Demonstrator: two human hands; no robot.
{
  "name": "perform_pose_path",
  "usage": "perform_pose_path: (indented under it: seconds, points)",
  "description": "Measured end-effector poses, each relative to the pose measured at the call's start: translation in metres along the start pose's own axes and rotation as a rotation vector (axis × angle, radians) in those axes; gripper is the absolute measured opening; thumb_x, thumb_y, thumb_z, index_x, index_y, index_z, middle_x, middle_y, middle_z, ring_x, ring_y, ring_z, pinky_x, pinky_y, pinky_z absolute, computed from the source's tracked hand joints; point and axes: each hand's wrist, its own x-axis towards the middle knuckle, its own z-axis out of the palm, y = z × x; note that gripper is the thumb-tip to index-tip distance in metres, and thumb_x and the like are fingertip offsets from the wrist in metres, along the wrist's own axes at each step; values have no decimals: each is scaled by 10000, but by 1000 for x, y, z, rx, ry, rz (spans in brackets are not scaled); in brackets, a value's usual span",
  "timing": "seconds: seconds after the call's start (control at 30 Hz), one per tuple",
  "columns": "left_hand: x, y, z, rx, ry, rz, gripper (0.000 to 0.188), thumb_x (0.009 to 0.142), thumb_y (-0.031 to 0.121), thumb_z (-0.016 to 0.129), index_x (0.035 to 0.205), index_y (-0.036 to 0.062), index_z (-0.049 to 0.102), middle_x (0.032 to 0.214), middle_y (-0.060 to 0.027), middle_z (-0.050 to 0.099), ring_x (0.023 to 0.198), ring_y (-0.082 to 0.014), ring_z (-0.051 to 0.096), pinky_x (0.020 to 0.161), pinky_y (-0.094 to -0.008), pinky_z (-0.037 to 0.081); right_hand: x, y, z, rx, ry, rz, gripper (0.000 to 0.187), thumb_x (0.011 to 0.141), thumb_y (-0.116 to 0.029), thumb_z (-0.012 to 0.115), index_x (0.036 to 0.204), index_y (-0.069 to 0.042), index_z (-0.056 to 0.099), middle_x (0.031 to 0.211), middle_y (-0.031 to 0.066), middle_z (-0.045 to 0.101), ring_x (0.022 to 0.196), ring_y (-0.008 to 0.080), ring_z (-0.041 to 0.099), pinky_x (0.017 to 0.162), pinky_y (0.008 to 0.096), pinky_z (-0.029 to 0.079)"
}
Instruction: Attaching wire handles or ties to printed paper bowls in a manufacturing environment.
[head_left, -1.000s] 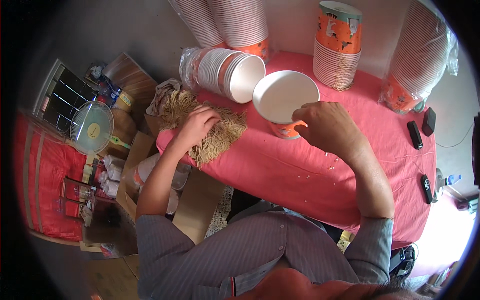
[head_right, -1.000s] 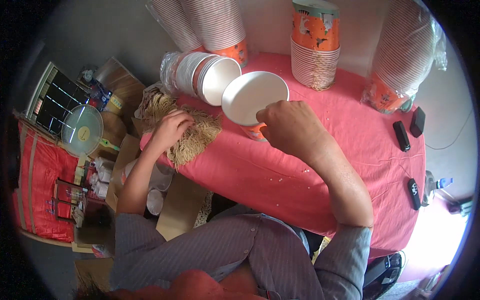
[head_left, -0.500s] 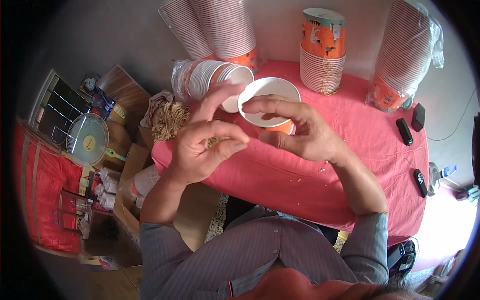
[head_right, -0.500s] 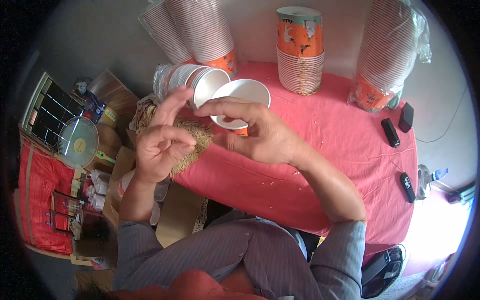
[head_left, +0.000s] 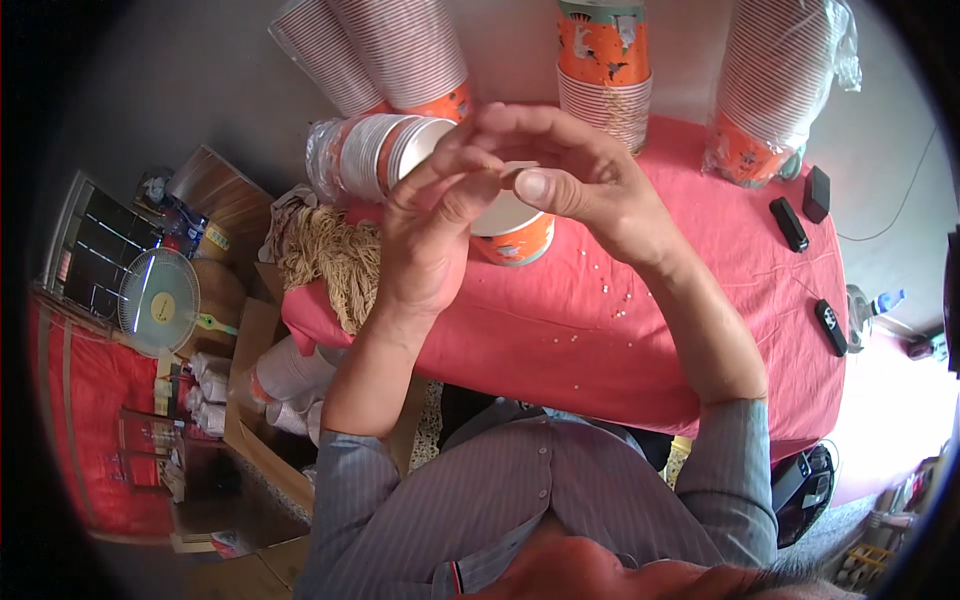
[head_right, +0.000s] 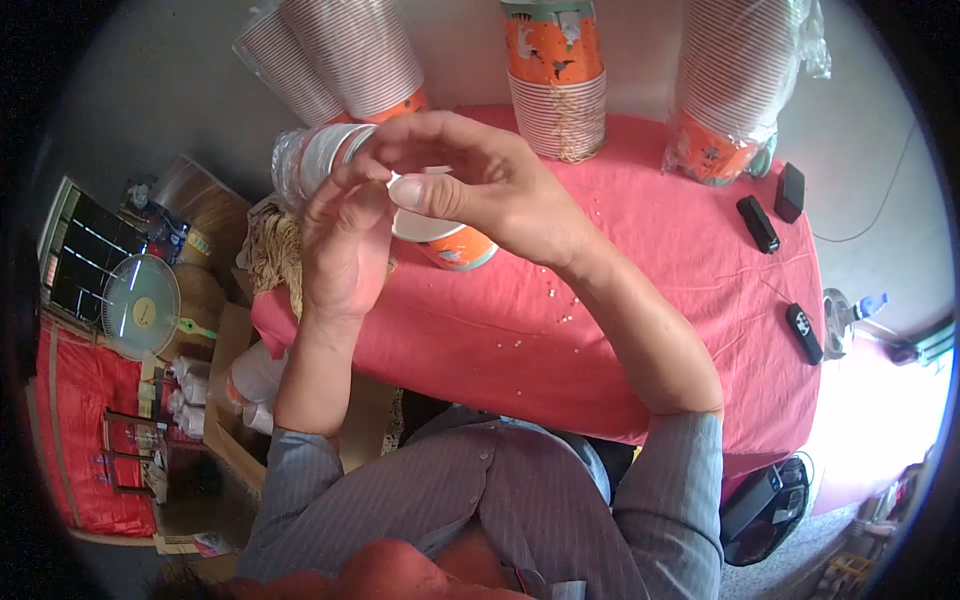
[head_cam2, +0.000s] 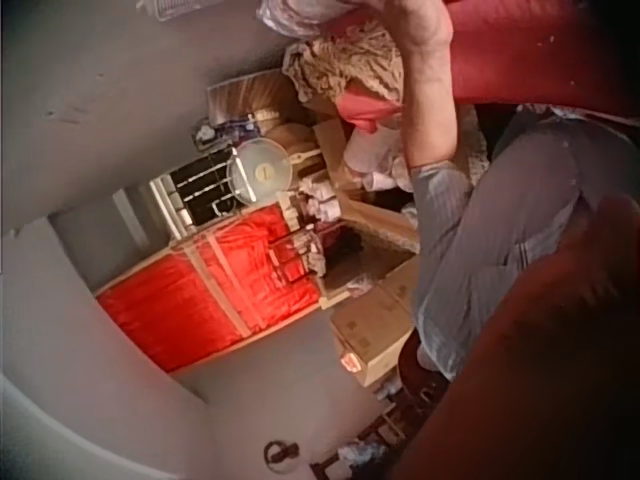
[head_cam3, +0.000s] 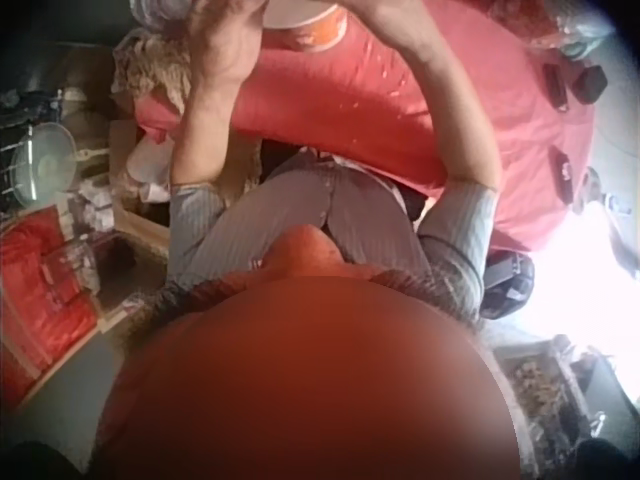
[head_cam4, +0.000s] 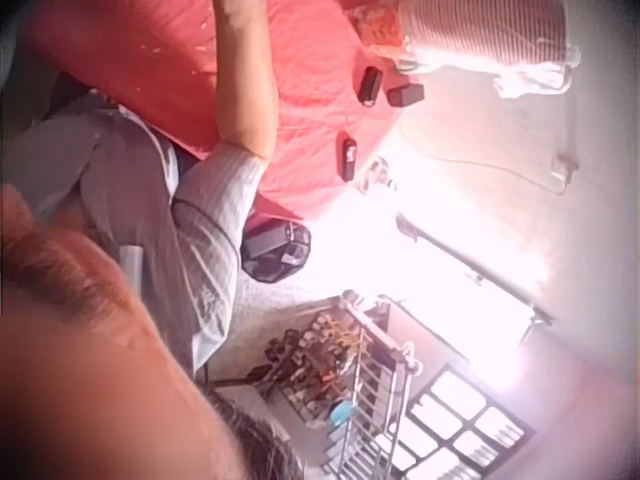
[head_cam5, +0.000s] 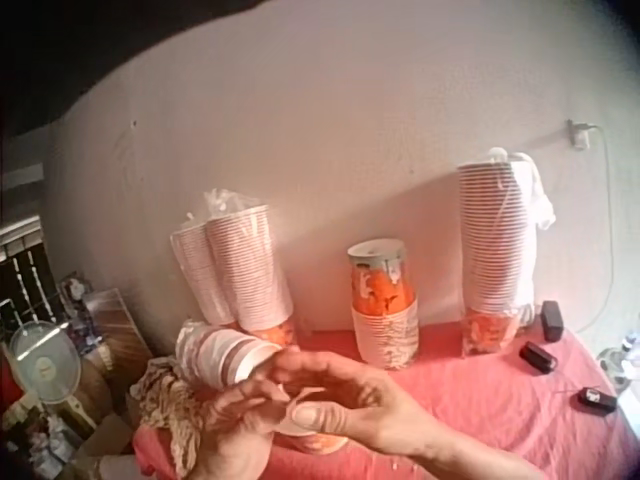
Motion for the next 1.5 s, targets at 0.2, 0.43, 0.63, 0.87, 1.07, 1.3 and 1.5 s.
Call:
perform_pose_path:
  seconds: [0.2, 0.43, 0.63, 0.87, 1.07, 1.3, 1.5]
  points:
    - [24, -7, 6, 27, -96, 31, 189, 1043, 107, 736, 1222, 97, 797, 1442, -90, 711, 1491, -230, 532, 1240, -441, 417, 1, -4, -5, 257, -3, 138, 432, 1033, -193, 791, 1406, -7, 675, 786, 53, 744, 570, 76, 635, 459, 211, 469]
    - [27, -9, 7, -52, -108, 11, 234, 1063, 140, 722, 1285, 70, 750, 1506, -130, 656, 1408, -218, 596, 1214, -406, 444, 0, -26, -24, -174, 38, 112, 166, 1059, -201, 767, 1102, -52, 827, 699, -7, 693, 581, 19, 570, 512, 208, 419]
    - [15, 8, -20, 611, -126, -2, 449, 1097, 148, 664, 1508, -15, 589, 1406, -167, 697, 1356, -228, 638, 1132, -395, 527, -2, -32, -32, -318, 183, 77, 182, 1065, -229, 757, 1076, -56, 814, 718, -15, 705, 602, 16, 575, 529, 214, 439]
    - [-21, -8, -97, 1545, -491, -28, 252, 917, 109, 811, 1155, 31, 784, 1176, -119, 772, 1205, -308, 726, 1191, -476, 462, 14, -3, -47, -491, 130, 220, 228, 1038, -252, 759, 1058, -30, 808, 765, 21, 735, 650, 61, 626, 585, 269, 492]
    - [-31, -6, -73, 897, -81, -229, 152, 1045, 103, 741, 1122, -26, 759, 946, -20, 756, 882, -86, 692, 789, -255, 557, 17, 44, -56, -553, 89, 266, 159, 1070, -174, 717, 1106, -37, 787, 951, 0, 777, 685, 48, 621, 558, 246, 526]
    - [-29, 4, -70, 738, -95, -286, 149, 1065, 121, 689, 1058, -27, 712, 863, 56, 643, 790, -13, 545, 695, -229, 453, 19, 68, -46, -441, 161, 246, 195, 1116, -233, 690, 1140, -51, 755, 962, -26, 753, 721, 36, 622, 622, 233, 547]
    - [-32, 0, -64, 784, -56, -305, 117, 1038, 98, 664, 993, -8, 682, 784, 58, 576, 744, -8, 501, 661, -227, 411, 14, 61, -31, -422, 43, 187, 167, 1091, -142, 693, 1164, -3, 748, 853, 3, 719, 768, 46, 632, 702, 285, 562]
